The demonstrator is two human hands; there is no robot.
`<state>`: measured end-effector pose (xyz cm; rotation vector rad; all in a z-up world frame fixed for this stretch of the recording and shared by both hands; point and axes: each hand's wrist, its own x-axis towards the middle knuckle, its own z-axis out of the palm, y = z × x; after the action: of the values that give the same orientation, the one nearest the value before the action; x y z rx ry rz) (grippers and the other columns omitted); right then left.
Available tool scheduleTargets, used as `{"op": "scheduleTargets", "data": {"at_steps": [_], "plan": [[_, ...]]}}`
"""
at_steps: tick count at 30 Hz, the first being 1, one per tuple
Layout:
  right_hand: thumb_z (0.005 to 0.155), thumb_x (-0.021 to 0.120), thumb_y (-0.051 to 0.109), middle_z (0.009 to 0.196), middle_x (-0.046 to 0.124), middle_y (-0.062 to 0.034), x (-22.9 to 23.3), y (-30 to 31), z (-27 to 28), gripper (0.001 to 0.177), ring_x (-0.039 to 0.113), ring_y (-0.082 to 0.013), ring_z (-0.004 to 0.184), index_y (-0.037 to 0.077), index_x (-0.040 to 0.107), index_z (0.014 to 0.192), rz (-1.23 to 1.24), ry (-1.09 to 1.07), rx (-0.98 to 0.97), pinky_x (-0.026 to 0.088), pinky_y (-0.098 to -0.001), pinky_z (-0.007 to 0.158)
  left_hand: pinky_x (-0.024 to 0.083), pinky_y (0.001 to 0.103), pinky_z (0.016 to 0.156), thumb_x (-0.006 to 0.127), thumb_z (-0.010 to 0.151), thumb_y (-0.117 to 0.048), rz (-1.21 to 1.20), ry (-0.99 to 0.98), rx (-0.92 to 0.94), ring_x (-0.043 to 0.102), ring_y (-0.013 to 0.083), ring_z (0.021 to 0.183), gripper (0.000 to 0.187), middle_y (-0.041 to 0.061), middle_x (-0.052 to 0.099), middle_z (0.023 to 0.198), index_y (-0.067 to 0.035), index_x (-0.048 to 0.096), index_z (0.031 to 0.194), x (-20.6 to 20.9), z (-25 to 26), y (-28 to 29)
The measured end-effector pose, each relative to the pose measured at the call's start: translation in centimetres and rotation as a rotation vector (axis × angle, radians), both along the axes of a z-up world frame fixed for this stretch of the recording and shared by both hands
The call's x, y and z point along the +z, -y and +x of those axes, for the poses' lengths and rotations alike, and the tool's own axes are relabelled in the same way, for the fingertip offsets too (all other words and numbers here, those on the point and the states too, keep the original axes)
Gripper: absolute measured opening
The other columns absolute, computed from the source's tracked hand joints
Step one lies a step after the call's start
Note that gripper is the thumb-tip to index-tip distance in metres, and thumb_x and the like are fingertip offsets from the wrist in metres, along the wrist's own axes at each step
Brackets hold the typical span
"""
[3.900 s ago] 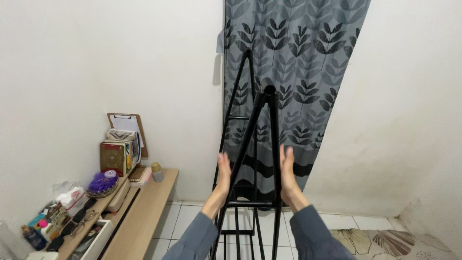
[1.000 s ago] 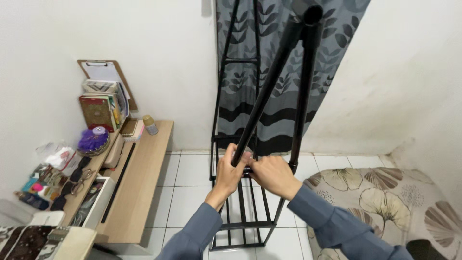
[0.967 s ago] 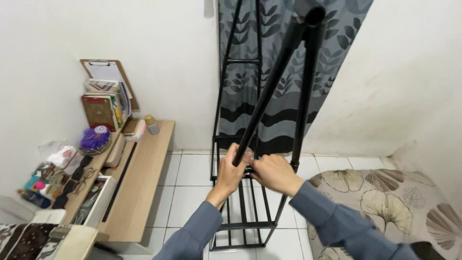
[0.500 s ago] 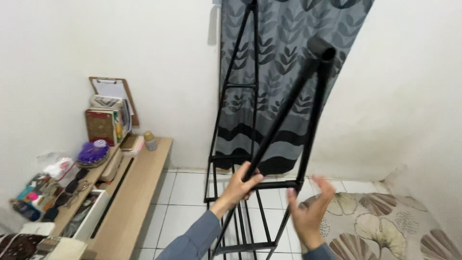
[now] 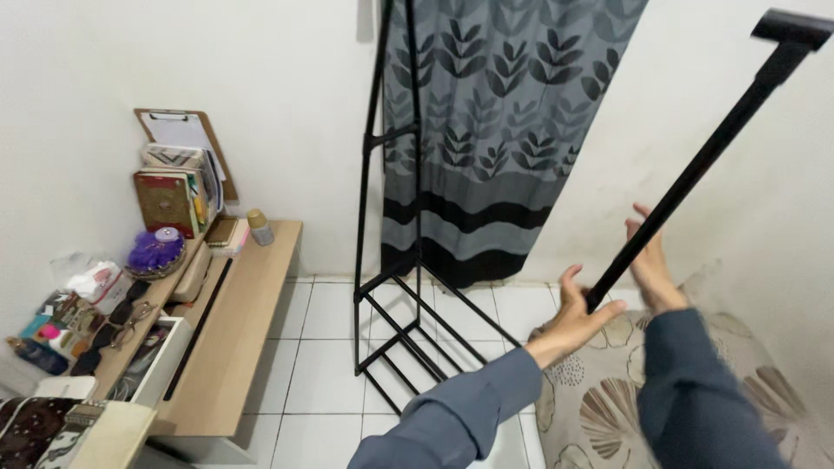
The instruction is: The person assembles a black metal rack frame in a bedroom. They join long metal poles together, fit black plastic connector fittings onto the pole tops, press the joints together by hand, and stand the frame upright while attaching additional poles.
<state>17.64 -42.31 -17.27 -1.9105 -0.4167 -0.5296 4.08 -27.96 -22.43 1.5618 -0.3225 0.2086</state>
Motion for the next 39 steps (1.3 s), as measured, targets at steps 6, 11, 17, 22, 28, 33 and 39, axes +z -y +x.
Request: {"op": "scheduleTargets", "data": {"at_steps": [6, 11, 17, 22, 28, 33, 39], "plan": [[0.103, 0.051, 0.025, 0.153, 0.034, -0.0394, 5.0, 0.4, -4.3, 0.073, 0.046, -0.0574, 0.136, 0.015, 0.017, 0.166, 0.286, -0.388, -0.040, 0.051, -0.0590, 0.096, 0.020, 0.053, 0.122, 0.080, 0.084, -0.049, 0.455, 0.146, 0.096, 0.016, 0.0484, 0.152, 0.123, 0.037, 0.016, 0.162, 0.002, 0.001, 0.164, -4.1, 3.1, -9.0], [0.094, 0.040, 0.071, 0.159, 0.025, -0.0278, 0.2, -3.3, -15.6, 0.095, 0.041, -0.0395, 0.141, 0.021, 0.005, 0.167, 0.624, -0.348, -0.251, 0.040, -0.0589, 0.105, 0.024, 0.054, 0.119, 0.082, 0.080, -0.037, 0.541, 0.065, 0.896, 0.027, 0.0482, 0.148, 0.114, 0.036, 0.029, 0.158, 0.004, 0.012, 0.159, -4.6, 6.6, -34.9], [0.097, 0.072, 0.034, 0.128, 0.059, -0.0198, -5.7, -11.9, -14.1, 0.074, 0.059, -0.0224, 0.111, 0.007, 0.038, 0.157, 0.327, 0.014, -0.614, 0.047, -0.0366, 0.098, 0.029, 0.054, 0.119, 0.087, 0.068, -0.041, 0.670, -0.200, 0.945, 0.028, 0.0427, 0.150, 0.130, 0.031, 0.027, 0.159, -0.002, 0.006, 0.161, -2.0, 14.7, -43.8], [0.100, 0.077, 0.030, 0.114, 0.066, -0.0173, -5.1, -12.2, -8.2, 0.049, 0.061, -0.0224, 0.108, 0.000, 0.057, 0.133, 0.278, 0.302, -0.867, 0.049, -0.0366, 0.096, 0.027, 0.044, 0.122, 0.081, 0.075, -0.055, 0.581, 0.101, 0.723, 0.025, 0.0383, 0.153, 0.122, 0.026, 0.023, 0.165, -0.001, 0.012, 0.160, -2.3, 19.9, -46.9], [0.096, 0.075, 0.031, 0.099, 0.069, -0.0142, -1.1, -10.8, -3.2, 0.042, 0.060, -0.0202, 0.091, -0.001, 0.069, 0.123, 0.477, 0.201, -0.751, 0.048, -0.0347, 0.082, 0.057, 0.046, 0.096, 0.060, 0.087, -0.051, 0.599, -0.209, 0.576, 0.073, 0.0337, 0.111, 0.072, 0.017, 0.072, 0.126, -0.011, 0.050, 0.144, -0.4, 23.2, -48.1], [0.105, 0.068, 0.039, 0.098, 0.072, -0.0164, -0.8, -10.7, 0.4, 0.045, 0.066, -0.0272, 0.088, 0.000, 0.070, 0.126, 0.230, 0.068, -0.909, 0.051, -0.0414, 0.081, 0.055, 0.055, 0.072, 0.055, 0.098, -0.048, 0.878, 0.115, 0.598, 0.069, 0.0460, 0.081, 0.051, 0.024, 0.074, 0.086, -0.006, 0.058, 0.127, -1.7, 22.3, -48.7], [0.115, 0.070, 0.042, 0.104, 0.071, -0.0202, -1.5, -9.1, 2.7, 0.047, 0.066, -0.0356, 0.092, -0.005, 0.068, 0.115, 0.095, 0.177, -0.882, 0.049, -0.0462, 0.081, 0.051, 0.060, 0.069, 0.053, 0.100, -0.050, 0.856, 0.064, 0.572, 0.067, 0.0490, 0.079, 0.048, 0.026, 0.072, 0.085, -0.005, 0.061, 0.116, 0.7, 21.2, -48.1]]}}
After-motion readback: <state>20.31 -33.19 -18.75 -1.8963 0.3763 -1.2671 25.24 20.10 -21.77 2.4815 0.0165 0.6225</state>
